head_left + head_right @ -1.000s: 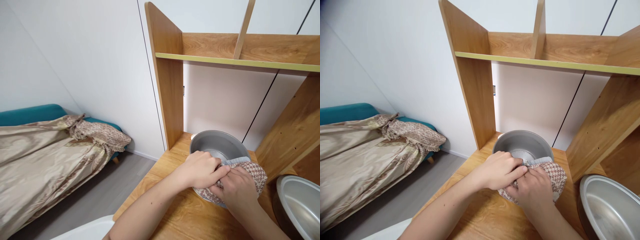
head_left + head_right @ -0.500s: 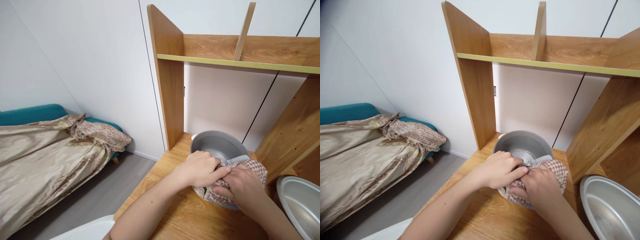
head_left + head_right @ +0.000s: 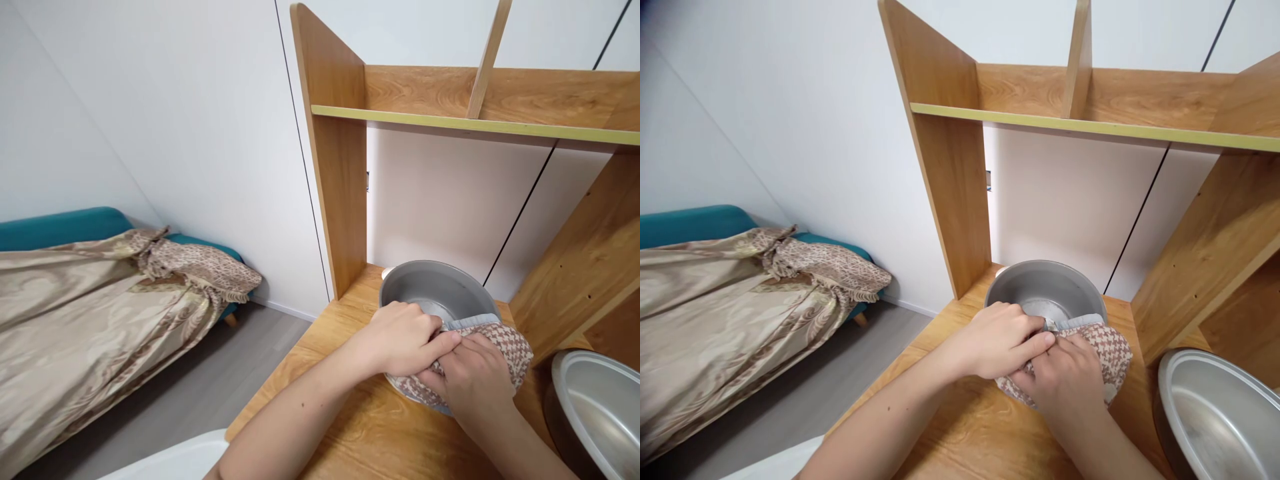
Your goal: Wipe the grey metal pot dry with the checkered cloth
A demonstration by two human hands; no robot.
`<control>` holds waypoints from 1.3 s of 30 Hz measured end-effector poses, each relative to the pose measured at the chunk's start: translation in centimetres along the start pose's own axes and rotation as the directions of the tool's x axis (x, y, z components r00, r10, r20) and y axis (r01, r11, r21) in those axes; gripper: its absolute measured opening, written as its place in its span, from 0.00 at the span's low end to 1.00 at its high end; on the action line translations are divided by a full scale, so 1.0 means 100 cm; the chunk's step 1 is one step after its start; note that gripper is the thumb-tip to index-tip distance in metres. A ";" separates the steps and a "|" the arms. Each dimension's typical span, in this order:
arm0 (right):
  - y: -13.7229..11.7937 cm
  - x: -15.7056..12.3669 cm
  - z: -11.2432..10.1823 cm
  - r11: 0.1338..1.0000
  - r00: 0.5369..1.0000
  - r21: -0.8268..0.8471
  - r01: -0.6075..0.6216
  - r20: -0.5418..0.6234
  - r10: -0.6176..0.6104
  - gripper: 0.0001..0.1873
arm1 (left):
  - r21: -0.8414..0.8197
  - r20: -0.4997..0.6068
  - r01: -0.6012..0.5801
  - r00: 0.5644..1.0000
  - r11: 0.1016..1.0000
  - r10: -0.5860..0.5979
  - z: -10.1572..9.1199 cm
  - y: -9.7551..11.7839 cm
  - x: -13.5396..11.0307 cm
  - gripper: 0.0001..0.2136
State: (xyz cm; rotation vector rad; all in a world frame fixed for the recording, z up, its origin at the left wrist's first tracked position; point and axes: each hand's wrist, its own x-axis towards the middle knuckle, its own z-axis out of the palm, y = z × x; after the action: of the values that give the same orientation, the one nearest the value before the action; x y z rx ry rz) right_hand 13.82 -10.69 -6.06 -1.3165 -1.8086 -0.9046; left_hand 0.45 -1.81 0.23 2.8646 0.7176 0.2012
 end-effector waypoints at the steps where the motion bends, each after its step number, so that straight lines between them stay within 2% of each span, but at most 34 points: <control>1: -0.001 0.001 0.000 1.000 1.000 0.003 -0.002 -0.003 0.002 0.28 | 0.000 0.002 0.001 1.000 1.000 -0.001 0.000 0.000 0.000 0.32; 4: 0.001 0.002 -0.002 0.999 0.998 0.024 0.031 0.048 -0.032 0.29 | -0.011 0.012 0.002 1.000 1.000 -0.002 -0.001 -0.001 0.000 0.32; 7: 0.011 0.001 -0.008 0.996 0.984 0.062 0.064 0.161 -0.074 0.29 | -0.026 0.015 -0.008 1.000 1.000 0.008 -0.003 -0.001 0.000 0.31; 13: 0.035 0.000 -0.019 0.987 0.907 0.113 0.117 0.393 -0.153 0.19 | -0.022 0.019 -0.013 1.000 1.000 0.013 -0.004 -0.001 0.001 0.28; 15: 0.037 -0.002 -0.018 0.987 0.909 0.111 0.116 0.389 -0.150 0.19 | -0.019 0.016 -0.008 1.000 1.000 0.008 -0.004 0.000 0.000 0.29; 19: 0.031 -0.007 -0.011 0.993 0.955 0.103 0.060 0.282 -0.087 0.21 | -0.009 0.018 0.018 1.000 1.000 -0.018 -0.002 0.002 0.000 0.29; 22: 0.024 -0.008 -0.005 0.994 0.973 0.105 0.031 0.225 -0.054 0.21 | -0.009 0.019 0.036 0.999 0.999 -0.036 -0.002 0.002 0.000 0.30; 25: 0.015 -0.005 -0.002 0.998 0.992 0.066 0.022 0.121 -0.030 0.22 | -0.004 0.010 0.030 1.000 1.000 -0.029 -0.001 0.002 0.000 0.31; 29: 0.005 -0.003 0.001 1.000 1.000 0.025 0.004 0.021 -0.005 0.25 | -0.006 0.005 0.007 1.000 1.000 -0.007 -0.001 0.002 0.000 0.32; 34: 0.004 -0.003 0.000 0.999 0.999 0.035 0.001 0.053 -0.002 0.27 | -0.009 0.002 0.001 1.000 1.000 -0.001 -0.002 0.001 -0.001 0.32; 39: 0.018 -0.003 -0.009 0.995 0.972 0.082 0.054 0.224 -0.071 0.25 | -0.029 0.004 -0.010 1.000 1.000 0.010 -0.003 -0.001 0.000 0.30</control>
State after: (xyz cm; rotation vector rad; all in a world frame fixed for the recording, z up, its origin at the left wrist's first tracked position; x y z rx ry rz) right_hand 15.73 -11.21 -5.61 -1.3671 -2.0489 -0.7352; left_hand 0.38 -1.69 0.54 2.8408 0.6934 0.2054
